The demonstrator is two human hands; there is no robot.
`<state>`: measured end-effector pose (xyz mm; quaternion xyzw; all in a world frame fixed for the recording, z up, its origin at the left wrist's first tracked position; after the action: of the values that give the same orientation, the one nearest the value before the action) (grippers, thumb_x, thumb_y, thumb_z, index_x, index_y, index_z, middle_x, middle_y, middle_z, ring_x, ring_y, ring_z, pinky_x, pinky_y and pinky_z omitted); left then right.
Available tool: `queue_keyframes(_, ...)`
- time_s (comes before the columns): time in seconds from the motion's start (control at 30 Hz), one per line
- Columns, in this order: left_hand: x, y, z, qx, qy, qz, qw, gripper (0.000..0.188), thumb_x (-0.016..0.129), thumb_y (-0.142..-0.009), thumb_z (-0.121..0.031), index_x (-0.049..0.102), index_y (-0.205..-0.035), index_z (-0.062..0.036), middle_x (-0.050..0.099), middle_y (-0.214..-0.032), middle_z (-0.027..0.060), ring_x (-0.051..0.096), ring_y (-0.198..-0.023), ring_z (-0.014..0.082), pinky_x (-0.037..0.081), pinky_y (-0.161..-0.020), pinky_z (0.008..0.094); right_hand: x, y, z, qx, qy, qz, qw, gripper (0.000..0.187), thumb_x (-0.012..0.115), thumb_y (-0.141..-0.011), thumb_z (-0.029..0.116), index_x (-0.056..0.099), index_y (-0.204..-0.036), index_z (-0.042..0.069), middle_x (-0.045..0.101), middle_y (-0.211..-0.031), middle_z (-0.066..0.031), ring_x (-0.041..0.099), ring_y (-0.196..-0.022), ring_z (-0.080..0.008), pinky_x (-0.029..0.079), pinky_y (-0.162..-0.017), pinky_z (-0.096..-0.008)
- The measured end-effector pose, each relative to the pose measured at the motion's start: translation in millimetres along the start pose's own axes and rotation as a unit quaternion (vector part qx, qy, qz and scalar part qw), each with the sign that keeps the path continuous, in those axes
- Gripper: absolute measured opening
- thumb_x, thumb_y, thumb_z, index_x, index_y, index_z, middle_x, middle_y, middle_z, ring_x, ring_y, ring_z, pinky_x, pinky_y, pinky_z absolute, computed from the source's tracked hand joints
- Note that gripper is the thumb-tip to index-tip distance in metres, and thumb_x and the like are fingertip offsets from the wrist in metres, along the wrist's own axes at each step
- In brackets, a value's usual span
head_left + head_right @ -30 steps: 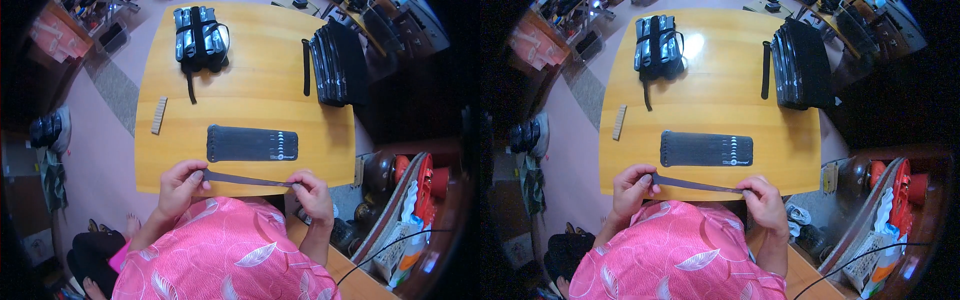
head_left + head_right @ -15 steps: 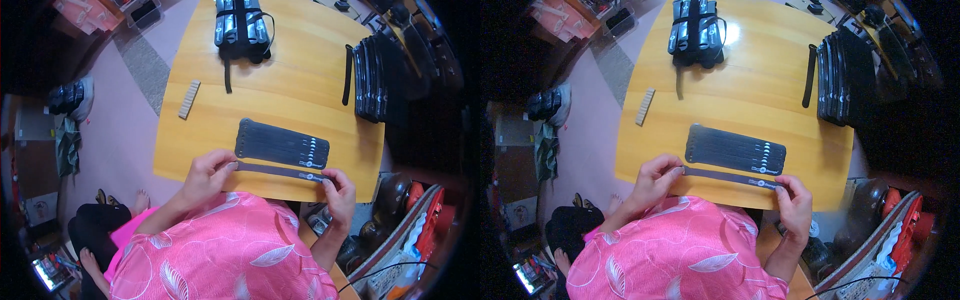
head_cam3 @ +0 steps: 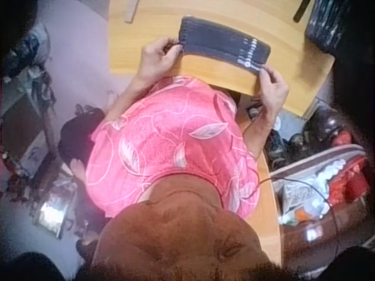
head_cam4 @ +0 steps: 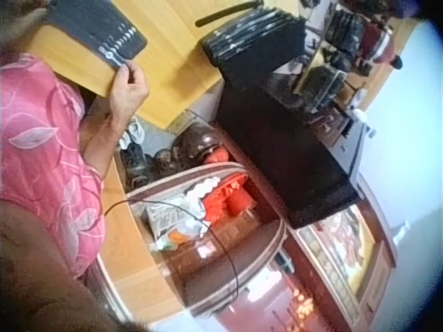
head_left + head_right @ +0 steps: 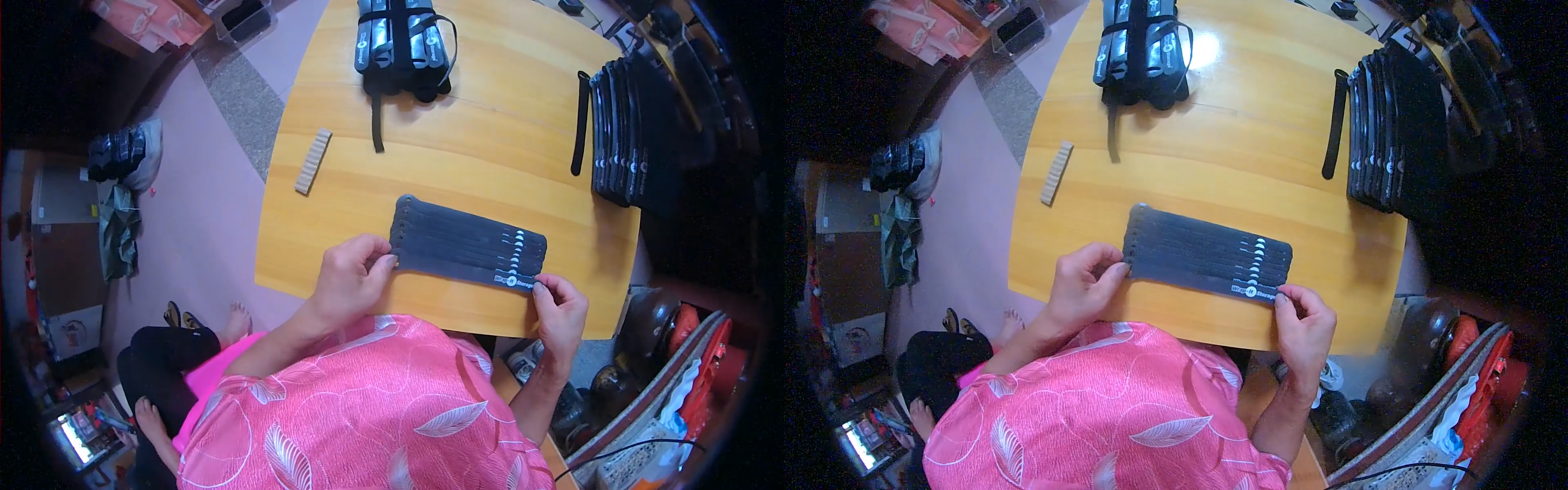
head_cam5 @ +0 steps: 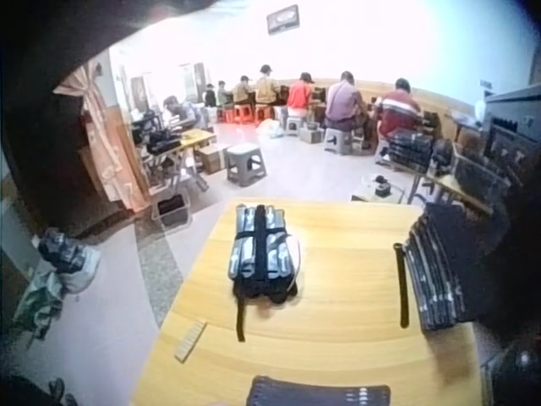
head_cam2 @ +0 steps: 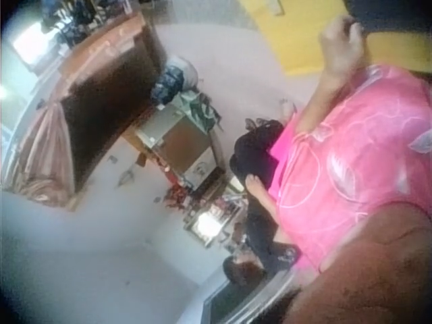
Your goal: Inspecting and sorting textile straps and components on a workbench in a manufacturing setting.
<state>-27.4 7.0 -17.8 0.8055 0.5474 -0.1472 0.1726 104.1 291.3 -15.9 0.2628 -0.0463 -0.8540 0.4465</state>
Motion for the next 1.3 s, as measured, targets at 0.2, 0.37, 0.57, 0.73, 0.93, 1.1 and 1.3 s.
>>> queue_keyframes(0.2, 0, -3, -10, -0.004, -0.042, -0.004, 0.999, 0.008, 0.067, -0.078, -0.003, 0.063, -0.083, 0.0021, 0.064, -0.071, 0.0154, 0.065, -0.063, 0.0229, 0.051, -0.058, 0.0324, -2, -1, -2, 0.009, 0.019, -0.024, 0.999, 0.013, 0.067, -0.08, 0.003, 0.068, -0.091, -0.004, 0.061, -0.075, 0.0015, 0.051, -0.064, -0.0043, 0.043, -0.059, -0.0205)
queue_keyframes(0.37, 3, -3, -3, 0.006, -0.034, -0.008, 0.999, 0.008, 0.067, -0.078, -0.003, 0.064, -0.083, 0.0019, 0.064, -0.071, 0.014, 0.065, -0.061, 0.0206, 0.051, -0.057, 0.0311, 0, 0, -1, 0.02, 0.057, -0.038, 0.997, 0.011, 0.067, -0.078, 0.003, 0.068, -0.087, -0.005, 0.061, -0.073, -0.0006, 0.051, -0.063, -0.0045, 0.042, -0.057, -0.0204)
queue_keyframes(0.57, 3, -2, 0, 0.005, -0.022, -0.023, 0.999, 0.006, 0.067, -0.078, -0.002, 0.063, -0.081, 0.002, 0.062, -0.066, 0.0097, 0.061, -0.057, 0.0135, 0.049, -0.053, 0.0269, 2, 0, -2, -0.007, 0.044, -0.057, 0.997, 0.01, 0.066, -0.077, 0.002, 0.068, -0.085, -0.004, 0.062, -0.072, -0.0023, 0.052, -0.06, -0.0048, 0.042, -0.056, -0.0204)
queue_keyframes(0.73, 3, -3, -3, 0.012, -0.041, -0.019, 0.999, 0.006, 0.067, -0.078, -0.001, 0.062, -0.08, 0.002, 0.062, -0.066, 0.0103, 0.061, -0.056, 0.0144, 0.049, -0.053, 0.0273, 3, 0, -1, -0.003, 0.053, -0.06, 0.997, 0.011, 0.066, -0.077, 0.002, 0.068, -0.086, -0.004, 0.062, -0.07, -0.0016, 0.051, -0.059, -0.0038, 0.042, -0.055, -0.02)
queue_keyframes(0.93, 2, -4, -5, 0.029, -0.064, -0.03, 0.997, 0.007, 0.067, -0.077, -0.002, 0.062, -0.08, 0.0017, 0.062, -0.067, 0.011, 0.061, -0.057, 0.0163, 0.049, -0.052, 0.0284, 5, -2, -3, -0.005, 0.06, -0.073, 0.996, 0.01, 0.066, -0.076, 0.002, 0.068, -0.084, -0.004, 0.062, -0.068, -0.0006, 0.051, -0.059, -0.0036, 0.043, -0.055, -0.0201)
queue_keyframes(1.1, 1, -3, 1, 0.066, -0.087, -0.038, 0.993, 0.007, 0.068, -0.077, -0.001, 0.063, -0.082, 0.0013, 0.061, -0.065, 0.0039, 0.056, -0.056, 0.0069, 0.046, -0.05, 0.0223, 5, 0, 1, -0.014, 0.08, -0.079, 0.994, 0.01, 0.066, -0.076, 0.002, 0.068, -0.084, -0.003, 0.06, -0.066, 0.0011, 0.051, -0.059, -0.0037, 0.043, -0.056, -0.02)
queue_keyframes(1.3, 2, -4, -5, 0.072, -0.067, -0.031, 0.995, 0.01, 0.069, -0.076, -0.002, 0.062, -0.082, 0.0019, 0.061, -0.065, 0.0068, 0.058, -0.055, 0.0098, 0.047, -0.05, 0.0242, 5, -1, -4, -0.006, 0.071, -0.093, 0.993, 0.009, 0.064, -0.076, 0.0, 0.067, -0.084, -0.004, 0.061, -0.068, 0.0014, 0.051, -0.06, -0.0031, 0.042, -0.056, -0.0189)
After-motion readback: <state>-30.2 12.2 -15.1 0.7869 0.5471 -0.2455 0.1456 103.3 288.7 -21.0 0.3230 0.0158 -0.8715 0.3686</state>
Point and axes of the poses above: each hand's wrist, its own y-axis away from the middle knuckle, its own x-axis out of the palm, z = x × y, the point moved 5 cm from there along -y, towards the middle knuckle
